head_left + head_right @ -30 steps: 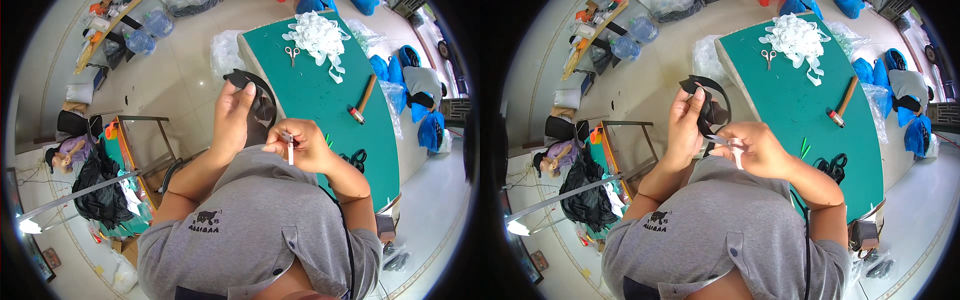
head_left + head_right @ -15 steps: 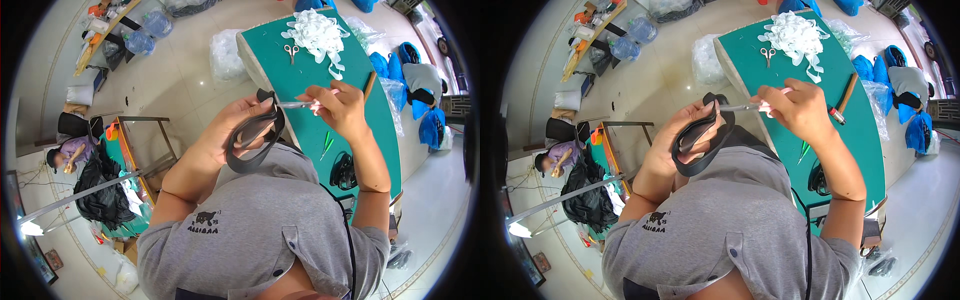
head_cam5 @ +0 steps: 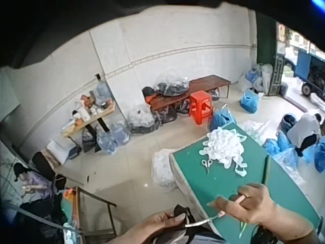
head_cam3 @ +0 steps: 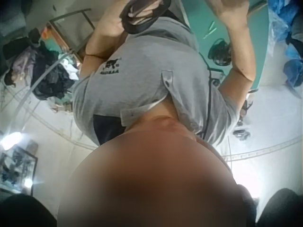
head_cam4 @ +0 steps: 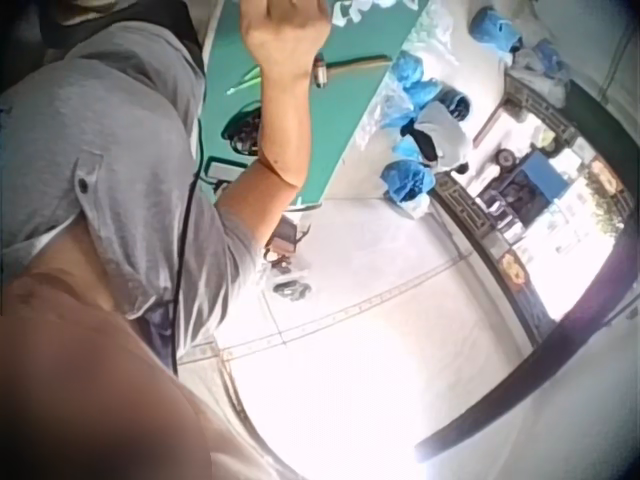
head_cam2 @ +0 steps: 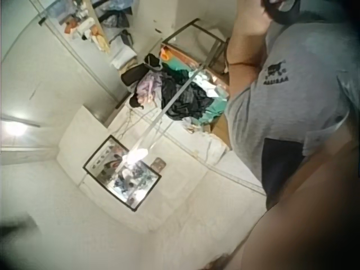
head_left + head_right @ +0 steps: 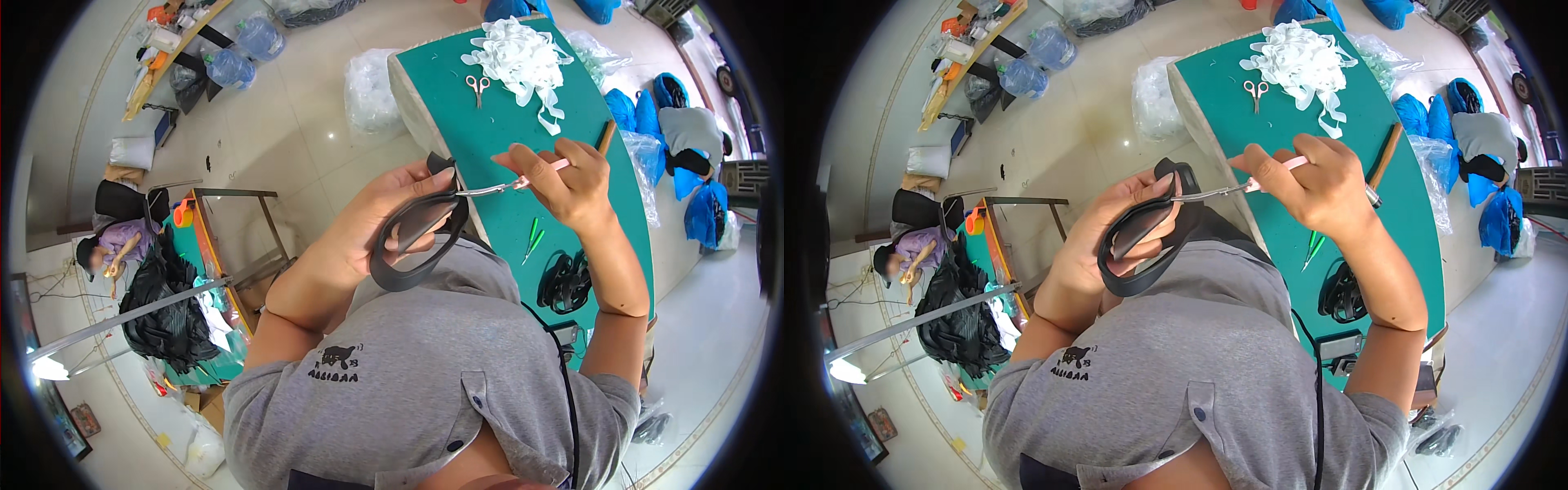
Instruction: Assembling black plastic straps and frames using scissors for trimming and small pins for attachment.
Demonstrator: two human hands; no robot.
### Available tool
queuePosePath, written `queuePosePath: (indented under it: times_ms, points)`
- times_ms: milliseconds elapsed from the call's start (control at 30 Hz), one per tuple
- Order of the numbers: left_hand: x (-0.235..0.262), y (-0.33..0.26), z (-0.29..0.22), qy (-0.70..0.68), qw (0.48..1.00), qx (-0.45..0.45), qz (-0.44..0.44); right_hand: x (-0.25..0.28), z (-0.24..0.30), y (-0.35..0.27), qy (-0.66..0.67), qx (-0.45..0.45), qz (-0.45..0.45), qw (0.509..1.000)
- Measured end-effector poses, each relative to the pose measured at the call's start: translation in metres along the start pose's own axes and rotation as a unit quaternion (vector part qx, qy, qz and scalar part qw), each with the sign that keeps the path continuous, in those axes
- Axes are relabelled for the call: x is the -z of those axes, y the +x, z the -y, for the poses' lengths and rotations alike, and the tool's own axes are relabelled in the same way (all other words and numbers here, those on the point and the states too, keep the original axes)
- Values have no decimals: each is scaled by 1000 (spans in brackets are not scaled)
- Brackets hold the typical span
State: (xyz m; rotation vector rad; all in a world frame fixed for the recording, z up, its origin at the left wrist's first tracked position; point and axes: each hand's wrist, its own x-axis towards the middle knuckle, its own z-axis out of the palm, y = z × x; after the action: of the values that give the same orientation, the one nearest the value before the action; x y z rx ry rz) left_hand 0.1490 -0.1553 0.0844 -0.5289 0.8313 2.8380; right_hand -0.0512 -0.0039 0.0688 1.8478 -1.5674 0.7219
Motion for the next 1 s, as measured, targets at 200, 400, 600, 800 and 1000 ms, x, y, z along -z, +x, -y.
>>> queuePosePath:
  times_ms: [200, 400, 600, 800, 1000]
  points:
    - [-4, 0, 0, 17, 999, -15, -26, 1, 0, 3, -31, 31, -10, 999]
    - [-23, 1, -1, 46, 986, -17, -161, 4, -4, 3, -35, 50, -2, 998]
    - [-21, -2, -1, 57, 992, -17, -114, 14, -3, 8, -57, 51, 44, 996]
    - [-20, -3, -3, 66, 992, -5, -111, 19, -6, 10, -17, 55, 52, 997]
    - [-22, -2, -1, 91, 987, -18, -133, 20, -6, 11, -25, 64, 61, 996]
